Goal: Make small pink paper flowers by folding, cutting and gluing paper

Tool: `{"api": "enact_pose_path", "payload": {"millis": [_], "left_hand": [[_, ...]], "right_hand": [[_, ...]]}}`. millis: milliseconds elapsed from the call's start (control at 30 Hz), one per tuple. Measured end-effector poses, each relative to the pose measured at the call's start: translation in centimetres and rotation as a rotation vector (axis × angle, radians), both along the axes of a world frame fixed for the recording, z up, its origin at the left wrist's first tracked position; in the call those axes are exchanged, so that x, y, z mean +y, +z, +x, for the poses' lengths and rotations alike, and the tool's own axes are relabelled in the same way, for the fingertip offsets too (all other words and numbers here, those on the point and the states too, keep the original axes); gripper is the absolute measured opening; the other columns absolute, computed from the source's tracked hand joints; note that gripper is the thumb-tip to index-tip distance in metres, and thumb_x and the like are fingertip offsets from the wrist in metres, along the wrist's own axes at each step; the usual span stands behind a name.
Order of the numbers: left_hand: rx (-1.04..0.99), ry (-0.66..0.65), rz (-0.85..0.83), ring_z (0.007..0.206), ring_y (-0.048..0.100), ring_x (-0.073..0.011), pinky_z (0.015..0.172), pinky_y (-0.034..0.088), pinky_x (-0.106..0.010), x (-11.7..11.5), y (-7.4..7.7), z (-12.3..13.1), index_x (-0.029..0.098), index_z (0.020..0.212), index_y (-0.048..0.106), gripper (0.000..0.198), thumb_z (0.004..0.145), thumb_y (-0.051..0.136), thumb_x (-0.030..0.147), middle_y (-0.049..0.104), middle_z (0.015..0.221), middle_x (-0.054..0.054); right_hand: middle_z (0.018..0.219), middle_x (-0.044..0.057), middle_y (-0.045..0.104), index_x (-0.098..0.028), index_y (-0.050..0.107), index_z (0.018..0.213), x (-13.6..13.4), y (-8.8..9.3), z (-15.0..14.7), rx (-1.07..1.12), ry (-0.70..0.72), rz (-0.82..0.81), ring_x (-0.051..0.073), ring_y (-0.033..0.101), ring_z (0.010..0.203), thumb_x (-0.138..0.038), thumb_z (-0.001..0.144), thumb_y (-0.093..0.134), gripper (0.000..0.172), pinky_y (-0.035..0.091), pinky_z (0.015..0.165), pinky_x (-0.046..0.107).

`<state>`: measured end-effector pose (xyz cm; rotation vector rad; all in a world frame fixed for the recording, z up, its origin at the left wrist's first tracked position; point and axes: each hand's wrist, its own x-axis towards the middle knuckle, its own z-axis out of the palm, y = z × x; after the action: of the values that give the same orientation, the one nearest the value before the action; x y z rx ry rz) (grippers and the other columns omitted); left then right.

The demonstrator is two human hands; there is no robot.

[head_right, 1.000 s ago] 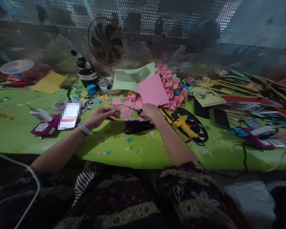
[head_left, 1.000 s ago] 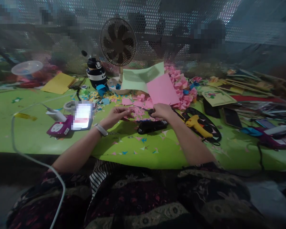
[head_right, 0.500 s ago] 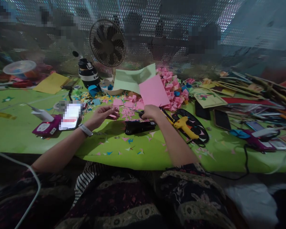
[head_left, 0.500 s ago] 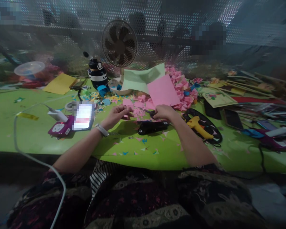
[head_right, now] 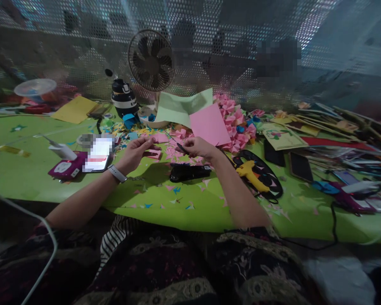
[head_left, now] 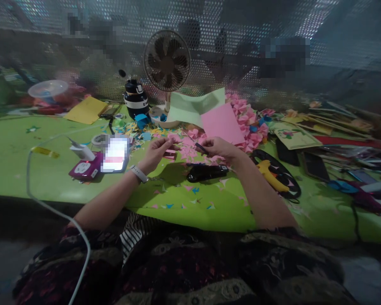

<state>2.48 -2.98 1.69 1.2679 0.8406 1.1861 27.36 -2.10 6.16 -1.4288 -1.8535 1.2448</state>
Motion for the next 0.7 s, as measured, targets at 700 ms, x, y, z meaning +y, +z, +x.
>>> {"api": "enact_pose_path", "payload": {"millis": [700], "left_hand": [[-0.091,0.044,0.042,0.071,0.072,-0.0139,0.062,0.057,-0.022,-0.3,0.4,0.3,0.015,0.083,0.068,0.045,0.069,0.082,0.055,0.072,0.079,-0.004]], "right_hand": [[0.077,0.000,0.052,-0.018,0.054,0.081,-1.7,0.0,-3.3,0.026,0.183,0.014,0.013,0.046,0.069,-0.068,0.067,0.076,0.057,0.035,0.059,0.028]]}}
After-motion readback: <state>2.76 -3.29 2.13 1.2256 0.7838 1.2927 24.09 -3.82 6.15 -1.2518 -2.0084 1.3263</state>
